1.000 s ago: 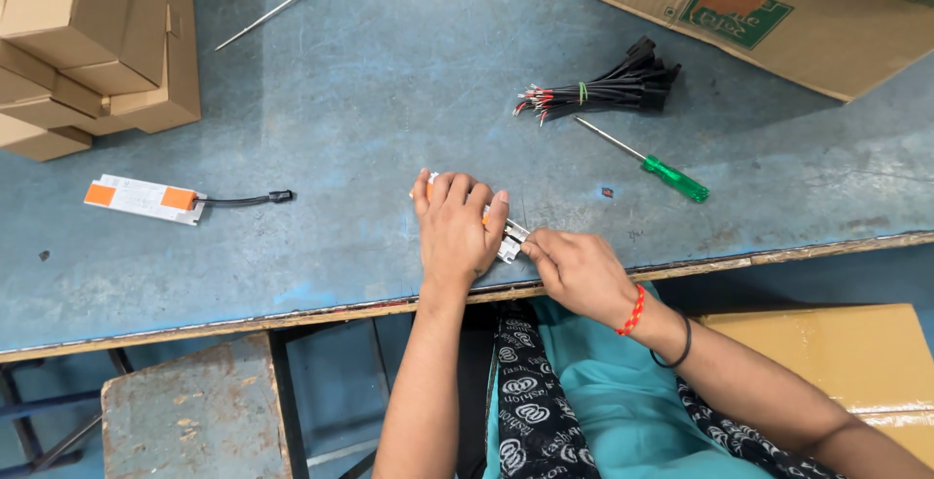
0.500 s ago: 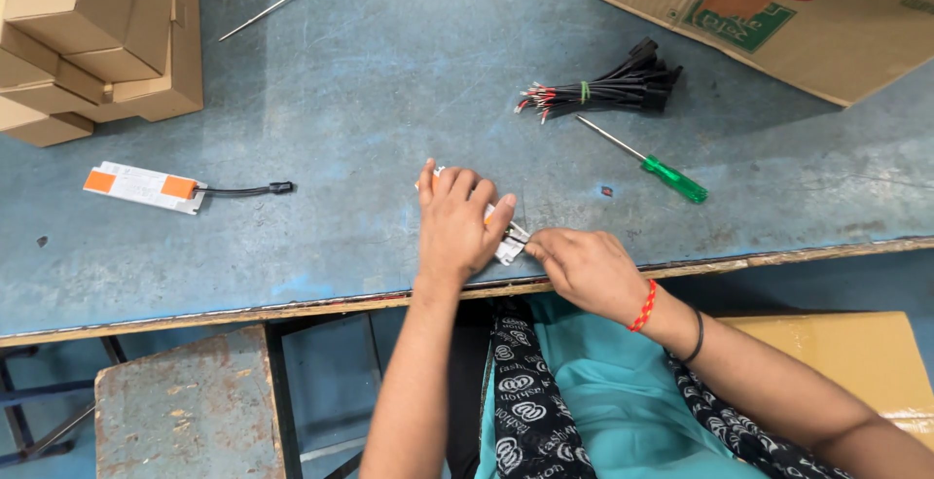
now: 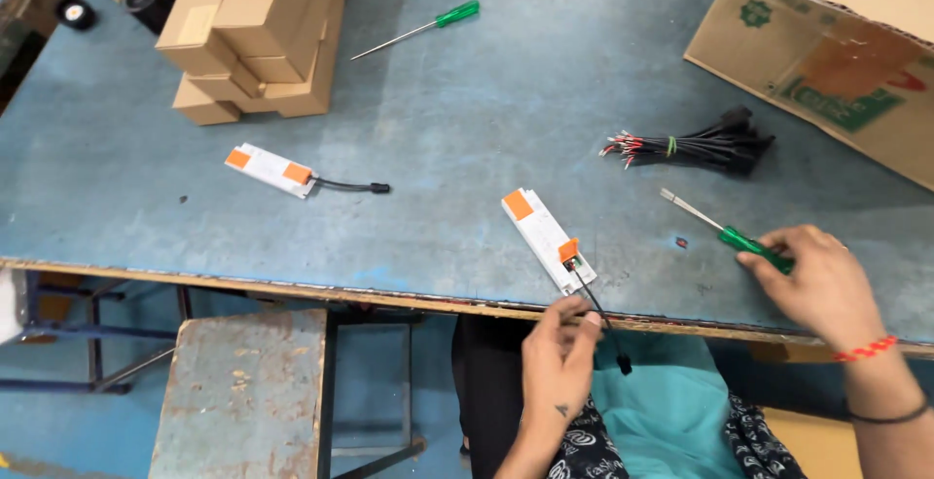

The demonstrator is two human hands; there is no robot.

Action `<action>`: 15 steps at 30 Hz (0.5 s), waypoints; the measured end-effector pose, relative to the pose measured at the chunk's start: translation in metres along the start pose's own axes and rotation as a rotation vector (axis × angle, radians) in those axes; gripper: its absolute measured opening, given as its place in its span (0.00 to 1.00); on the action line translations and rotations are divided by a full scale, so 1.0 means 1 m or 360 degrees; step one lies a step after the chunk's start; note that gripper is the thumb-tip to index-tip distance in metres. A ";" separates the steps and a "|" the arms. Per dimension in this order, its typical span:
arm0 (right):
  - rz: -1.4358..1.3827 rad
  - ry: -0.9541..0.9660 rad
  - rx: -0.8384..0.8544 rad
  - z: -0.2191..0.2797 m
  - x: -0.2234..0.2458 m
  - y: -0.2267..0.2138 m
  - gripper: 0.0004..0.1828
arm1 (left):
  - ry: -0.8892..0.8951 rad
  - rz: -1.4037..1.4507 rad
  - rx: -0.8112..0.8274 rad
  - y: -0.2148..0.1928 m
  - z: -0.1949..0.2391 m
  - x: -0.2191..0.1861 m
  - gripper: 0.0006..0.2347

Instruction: The person uses a green-handled screwdriver to tighten screws on small white rectangular electronic modules with orange labels. They handle multiple modules one at a time, placing finished units into a cardboard box on the table.

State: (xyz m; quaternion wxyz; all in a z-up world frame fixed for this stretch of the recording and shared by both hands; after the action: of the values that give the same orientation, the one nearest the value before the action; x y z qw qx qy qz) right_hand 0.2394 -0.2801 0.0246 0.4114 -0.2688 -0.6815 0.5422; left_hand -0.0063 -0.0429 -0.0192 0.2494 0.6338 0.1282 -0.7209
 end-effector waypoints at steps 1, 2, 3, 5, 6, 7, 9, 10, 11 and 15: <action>-0.0146 0.0028 -0.0006 0.005 -0.004 -0.003 0.21 | -0.0080 0.0299 0.0104 0.010 -0.003 0.014 0.15; -0.0292 0.0057 -0.0011 0.010 -0.007 -0.009 0.22 | -0.0161 0.0598 0.0206 0.019 -0.004 0.025 0.16; -0.0373 0.0000 -0.0097 0.014 -0.002 -0.022 0.19 | -0.0277 0.0671 0.0232 0.022 -0.008 0.037 0.16; -0.0535 -0.0107 -0.0268 0.022 0.011 -0.051 0.14 | -0.0518 0.0817 0.0290 0.031 -0.016 0.055 0.16; -0.0561 -0.0156 -0.0318 0.025 0.019 -0.064 0.12 | -0.0516 0.0849 0.0285 0.032 -0.021 0.055 0.15; -0.0584 -0.0198 -0.0372 0.030 0.028 -0.076 0.11 | -0.0517 0.0880 0.0287 0.034 -0.024 0.054 0.15; -0.0679 -0.0280 -0.0401 0.032 0.049 -0.091 0.08 | -0.0458 0.0784 0.0264 0.032 -0.025 0.046 0.15; -0.0752 -0.0321 -0.0377 0.029 0.059 -0.095 0.07 | -0.0396 0.0656 0.0240 0.025 -0.024 0.039 0.15; -0.0814 -0.0370 -0.0364 0.029 0.068 -0.100 0.08 | -0.0342 0.0536 0.0231 0.022 -0.021 0.032 0.15; -0.1105 -0.0573 -0.0309 0.023 0.106 -0.109 0.18 | -0.0295 -0.0764 0.0011 -0.031 -0.006 0.000 0.17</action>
State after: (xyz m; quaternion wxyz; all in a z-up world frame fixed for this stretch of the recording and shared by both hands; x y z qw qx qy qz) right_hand 0.1737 -0.2348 0.1566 0.4169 0.0392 -0.8410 0.3426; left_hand -0.0170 -0.0137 -0.0240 0.0796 0.5172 0.2491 -0.8150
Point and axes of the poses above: each hand's wrist, its own z-axis away from the middle knuckle, its own y-axis out of the palm, x = y × z, the point moved 10 cm from there along -z, towards the middle knuckle, and after that the axes turned 9 degrees about x, right-handed, at the moved point
